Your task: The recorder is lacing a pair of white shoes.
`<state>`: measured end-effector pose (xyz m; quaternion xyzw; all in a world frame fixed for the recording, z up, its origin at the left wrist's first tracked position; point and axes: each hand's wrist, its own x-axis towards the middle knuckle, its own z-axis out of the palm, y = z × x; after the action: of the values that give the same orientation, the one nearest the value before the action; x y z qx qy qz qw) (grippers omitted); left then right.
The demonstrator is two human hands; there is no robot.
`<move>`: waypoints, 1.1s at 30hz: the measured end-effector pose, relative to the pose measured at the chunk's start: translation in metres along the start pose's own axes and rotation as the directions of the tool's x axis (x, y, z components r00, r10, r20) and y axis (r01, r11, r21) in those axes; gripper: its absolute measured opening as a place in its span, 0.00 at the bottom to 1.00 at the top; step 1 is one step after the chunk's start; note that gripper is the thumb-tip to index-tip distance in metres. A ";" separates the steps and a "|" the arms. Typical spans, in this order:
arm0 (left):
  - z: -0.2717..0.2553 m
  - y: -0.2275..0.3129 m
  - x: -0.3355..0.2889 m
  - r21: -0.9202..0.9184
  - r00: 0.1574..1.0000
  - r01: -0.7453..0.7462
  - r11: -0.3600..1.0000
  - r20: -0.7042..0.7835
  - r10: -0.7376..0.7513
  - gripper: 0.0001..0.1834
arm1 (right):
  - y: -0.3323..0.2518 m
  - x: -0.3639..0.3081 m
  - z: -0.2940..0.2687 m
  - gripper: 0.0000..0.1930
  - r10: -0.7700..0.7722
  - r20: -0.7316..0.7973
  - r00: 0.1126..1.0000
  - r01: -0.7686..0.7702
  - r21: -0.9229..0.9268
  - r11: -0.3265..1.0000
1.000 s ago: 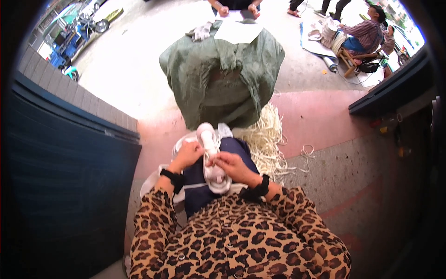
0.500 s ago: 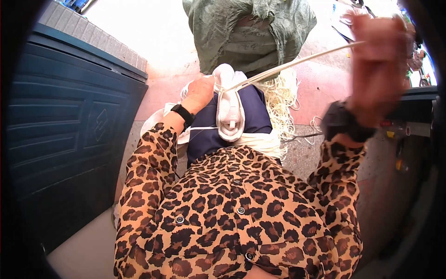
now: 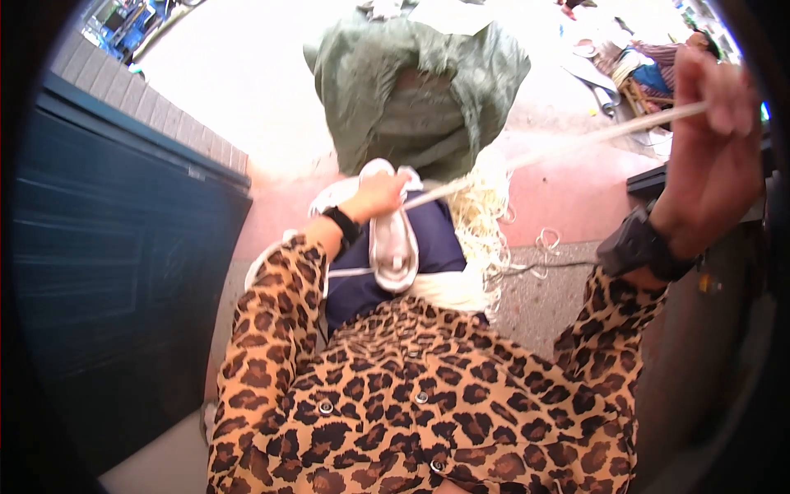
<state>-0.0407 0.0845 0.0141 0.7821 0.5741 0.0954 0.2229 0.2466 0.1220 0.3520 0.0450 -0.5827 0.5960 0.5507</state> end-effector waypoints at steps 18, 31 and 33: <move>-0.001 0.024 0.025 -0.036 0.991 0.114 0.993 0.069 -0.112 0.14 | 0.014 -0.033 0.001 0.15 -0.104 -0.034 0.994 0.092 -0.265 0.960; -0.001 0.023 0.032 -0.369 0.978 0.200 0.908 0.138 -0.159 0.22 | 0.014 -0.027 0.009 0.16 -0.071 -0.043 0.997 0.055 -0.295 0.954; 0.010 0.018 0.035 -0.346 0.989 0.139 0.928 0.100 -0.110 0.21 | 0.015 -0.022 0.015 0.14 -0.049 0.015 0.999 0.051 -0.286 0.957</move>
<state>-0.0100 0.1104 0.0098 0.6947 0.5870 0.1514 0.3872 0.2353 0.1018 0.3318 -0.0184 -0.6636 0.4910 0.5642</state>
